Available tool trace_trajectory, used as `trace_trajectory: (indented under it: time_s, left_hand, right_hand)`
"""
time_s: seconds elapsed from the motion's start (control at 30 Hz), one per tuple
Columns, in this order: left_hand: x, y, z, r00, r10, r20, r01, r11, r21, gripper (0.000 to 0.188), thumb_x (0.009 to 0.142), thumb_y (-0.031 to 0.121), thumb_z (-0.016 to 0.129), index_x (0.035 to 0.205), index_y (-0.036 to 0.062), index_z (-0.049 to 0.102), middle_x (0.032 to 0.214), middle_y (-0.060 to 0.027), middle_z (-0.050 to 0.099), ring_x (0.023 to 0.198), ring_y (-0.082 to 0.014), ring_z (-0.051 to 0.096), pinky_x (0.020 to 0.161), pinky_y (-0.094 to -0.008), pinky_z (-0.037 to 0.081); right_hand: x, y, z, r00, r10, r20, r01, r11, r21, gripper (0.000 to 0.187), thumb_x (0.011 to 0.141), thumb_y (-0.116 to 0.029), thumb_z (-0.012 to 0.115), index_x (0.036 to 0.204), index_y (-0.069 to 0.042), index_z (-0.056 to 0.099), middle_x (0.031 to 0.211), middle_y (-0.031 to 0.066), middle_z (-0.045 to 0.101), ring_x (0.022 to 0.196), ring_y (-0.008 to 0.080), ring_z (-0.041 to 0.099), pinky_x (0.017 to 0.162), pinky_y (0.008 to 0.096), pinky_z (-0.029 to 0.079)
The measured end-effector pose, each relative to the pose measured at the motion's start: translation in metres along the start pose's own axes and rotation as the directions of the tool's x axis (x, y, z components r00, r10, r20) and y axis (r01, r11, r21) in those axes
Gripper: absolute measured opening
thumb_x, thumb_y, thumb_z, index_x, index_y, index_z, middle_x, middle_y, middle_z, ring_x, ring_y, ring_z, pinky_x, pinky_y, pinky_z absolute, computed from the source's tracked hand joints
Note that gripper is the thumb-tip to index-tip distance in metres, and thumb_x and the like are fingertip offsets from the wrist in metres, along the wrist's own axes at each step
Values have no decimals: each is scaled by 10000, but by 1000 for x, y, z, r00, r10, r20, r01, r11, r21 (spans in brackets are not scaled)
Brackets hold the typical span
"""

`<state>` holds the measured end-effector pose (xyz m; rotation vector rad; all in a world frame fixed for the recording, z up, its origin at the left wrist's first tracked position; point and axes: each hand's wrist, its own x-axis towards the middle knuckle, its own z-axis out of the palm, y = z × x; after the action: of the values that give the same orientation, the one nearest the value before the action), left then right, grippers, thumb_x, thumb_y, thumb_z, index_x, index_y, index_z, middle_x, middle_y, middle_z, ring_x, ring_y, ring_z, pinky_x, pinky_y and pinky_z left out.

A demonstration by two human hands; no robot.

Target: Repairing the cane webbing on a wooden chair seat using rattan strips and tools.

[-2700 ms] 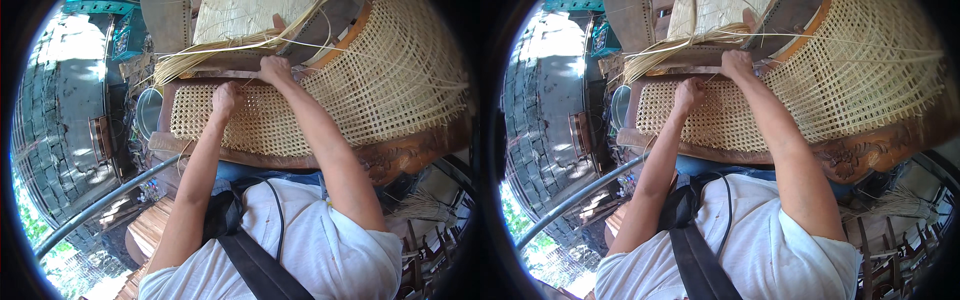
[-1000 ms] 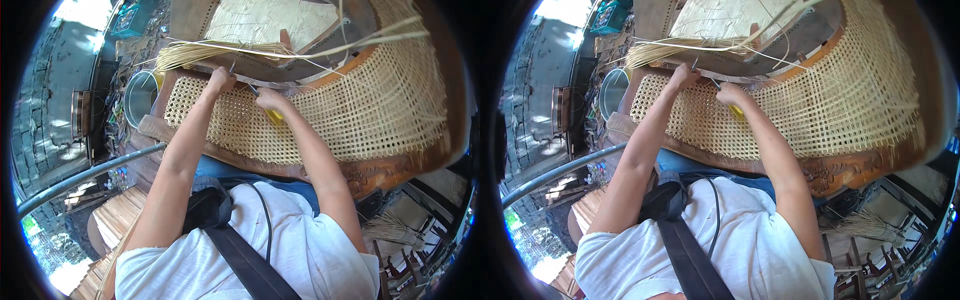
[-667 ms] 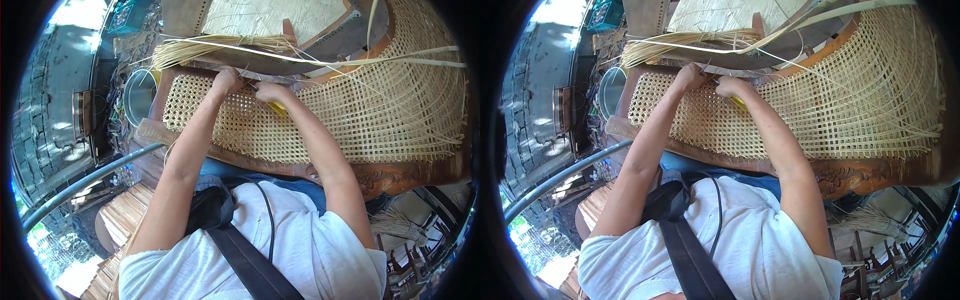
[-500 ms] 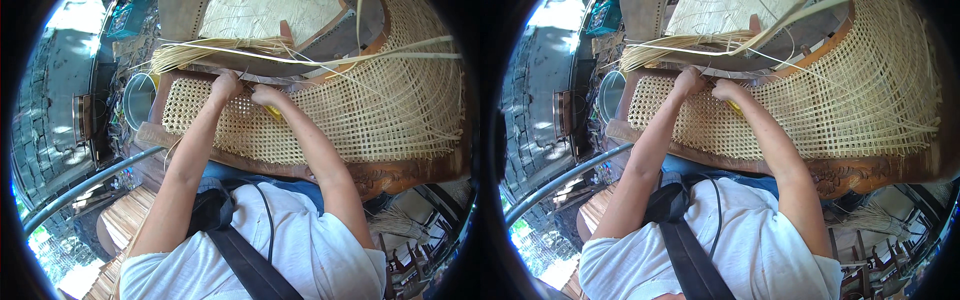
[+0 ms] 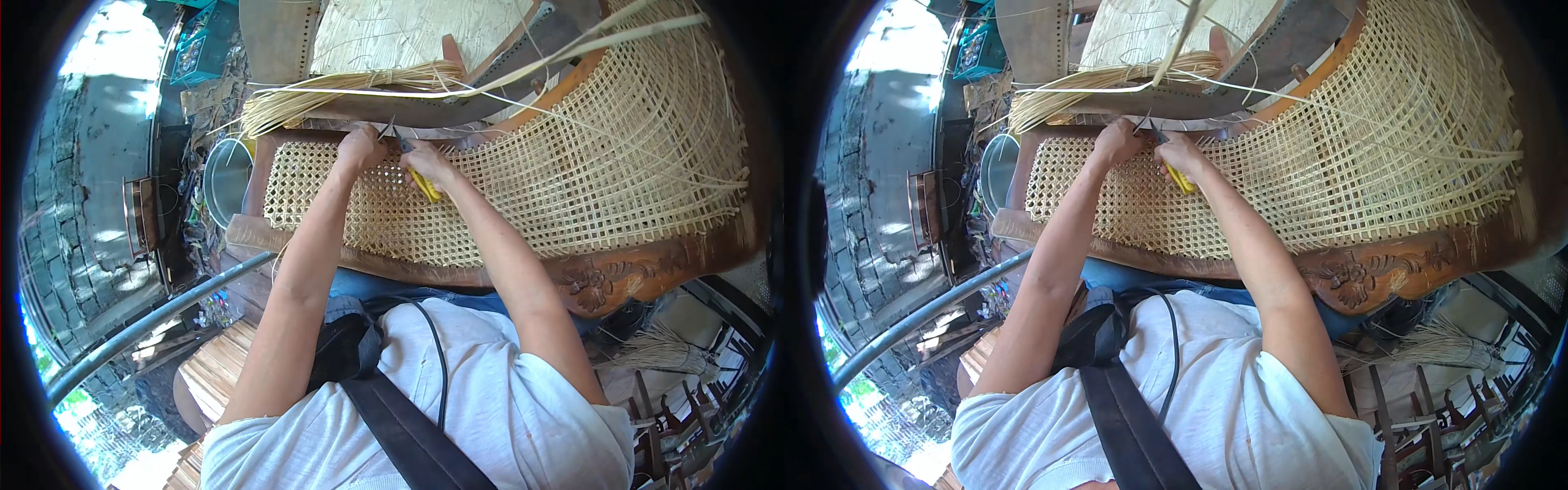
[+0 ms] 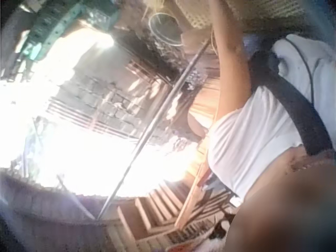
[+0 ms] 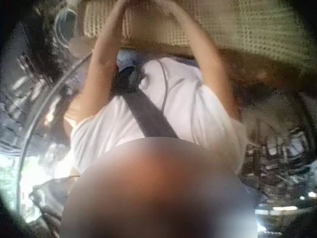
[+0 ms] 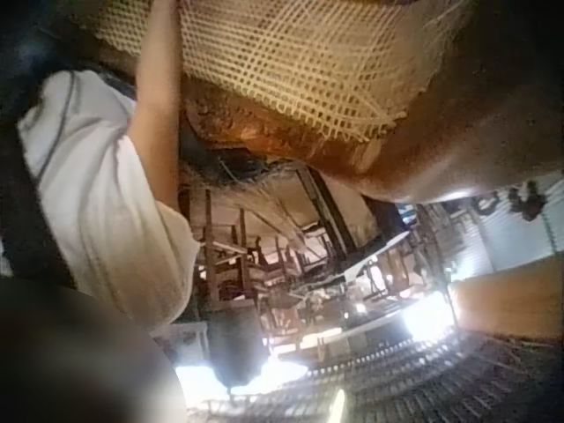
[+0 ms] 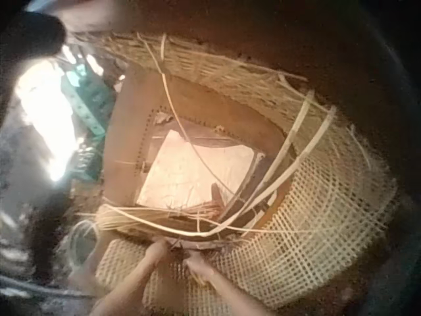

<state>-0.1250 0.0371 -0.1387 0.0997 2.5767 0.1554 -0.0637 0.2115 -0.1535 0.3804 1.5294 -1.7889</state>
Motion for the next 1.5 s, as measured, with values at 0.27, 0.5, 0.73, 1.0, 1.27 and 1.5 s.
trace_trajectory:
  time_s: [0.27,0.5,0.73,1.0,1.27,1.5]
  left_hand:
    - [-16,6,-12,997,38,66,-39,999,19,439,800,363,636,1011,-17,701,1011,-282,683,985,-400,671,868,-461,540]
    - [0,0,3,991,69,-113,-81,990,-111,317,747,289,646,892,20,730,895,-262,688,885,-419,676,801,-482,539]
    - [17,33,-28,998,45,38,-43,997,-62,352,734,257,668,983,19,744,962,-272,696,947,-394,692,834,-456,559]
    - [-51,16,7,973,9,-229,-35,994,-107,266,791,258,681,952,49,707,935,-227,703,903,-402,687,793,-496,552]
    - [-191,-5,-96,960,89,-265,-203,871,-446,196,910,178,629,1020,37,708,655,-112,622,596,-155,582,545,-356,458]
    - [-288,-93,-66,808,-158,-568,-124,896,-425,234,892,215,671,1033,32,711,829,-178,647,765,-300,661,688,-382,509]
  right_hand:
    - [-5,0,10,995,48,82,-42,996,-76,330,803,-70,554,1124,-46,626,721,76,601,556,153,575,447,308,507]
    - [0,-19,12,978,-211,-10,167,803,-573,545,765,-100,549,1301,-166,625,982,226,714,785,292,728,728,400,590]
    - [9,14,-20,929,-305,-210,237,925,-297,387,905,-169,582,1265,-33,539,772,141,678,539,208,661,465,335,541]
    - [-104,71,-9,969,-217,-114,220,976,8,215,917,-153,595,1098,-45,550,672,27,567,500,118,555,425,310,473]
    - [-168,64,3,988,-138,77,151,963,-222,235,994,-253,552,1109,-49,579,777,66,656,662,153,643,587,304,516]
    - [-178,9,86,942,-28,335,125,954,-273,323,1020,-304,501,1202,-42,552,925,79,693,764,120,638,612,260,502]
